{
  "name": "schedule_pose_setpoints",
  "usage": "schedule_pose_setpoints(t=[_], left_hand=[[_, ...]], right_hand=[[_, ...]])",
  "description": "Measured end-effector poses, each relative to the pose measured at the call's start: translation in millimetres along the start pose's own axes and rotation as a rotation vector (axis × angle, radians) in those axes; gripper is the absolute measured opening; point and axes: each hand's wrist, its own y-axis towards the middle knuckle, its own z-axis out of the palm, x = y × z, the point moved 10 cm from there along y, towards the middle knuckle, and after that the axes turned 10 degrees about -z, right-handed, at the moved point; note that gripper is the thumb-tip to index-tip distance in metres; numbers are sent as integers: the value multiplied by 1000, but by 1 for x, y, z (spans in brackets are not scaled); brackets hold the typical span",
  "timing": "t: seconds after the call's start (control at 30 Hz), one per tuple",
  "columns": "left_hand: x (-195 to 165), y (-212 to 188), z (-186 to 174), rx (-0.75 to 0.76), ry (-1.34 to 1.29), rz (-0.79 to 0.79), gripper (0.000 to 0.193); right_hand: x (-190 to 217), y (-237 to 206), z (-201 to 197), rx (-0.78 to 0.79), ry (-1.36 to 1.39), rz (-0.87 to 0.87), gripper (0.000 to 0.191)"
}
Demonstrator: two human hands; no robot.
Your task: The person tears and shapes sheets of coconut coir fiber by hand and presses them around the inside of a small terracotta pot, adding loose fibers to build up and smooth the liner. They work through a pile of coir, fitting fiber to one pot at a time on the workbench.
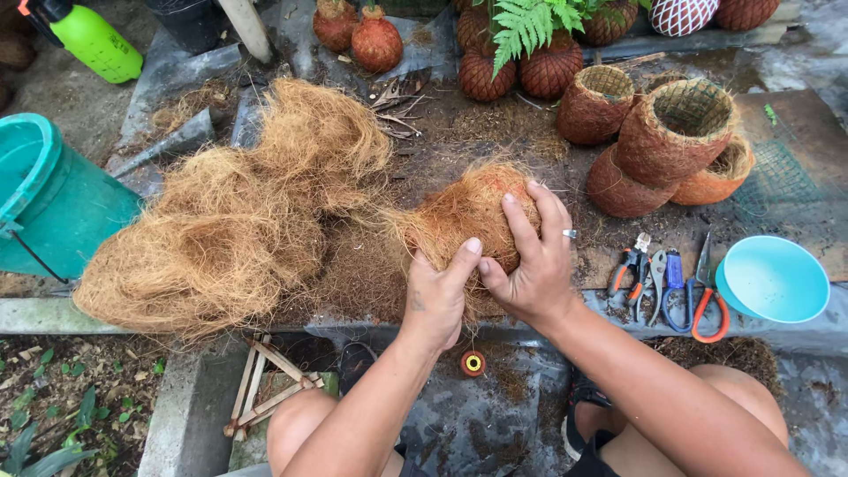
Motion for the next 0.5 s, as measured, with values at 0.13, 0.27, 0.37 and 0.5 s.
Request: schedule_pose_setpoints(t=[0.13, 0.27, 0.37, 0.5], left_hand=[[-8, -3, 9, 58, 37, 12, 41], [-28, -9, 13, 111, 242, 79, 37], [-45, -12, 9, 120, 436, 108, 37], [-40, -19, 19, 246, 500, 57, 40]], right_hand=[[3, -5, 0, -24, -10, -12, 73], [-3, -2, -11, -44, 129, -9, 76], [-54, 0, -23, -138, 401, 325, 70], [-83, 6, 1, -52, 1018, 577, 63]])
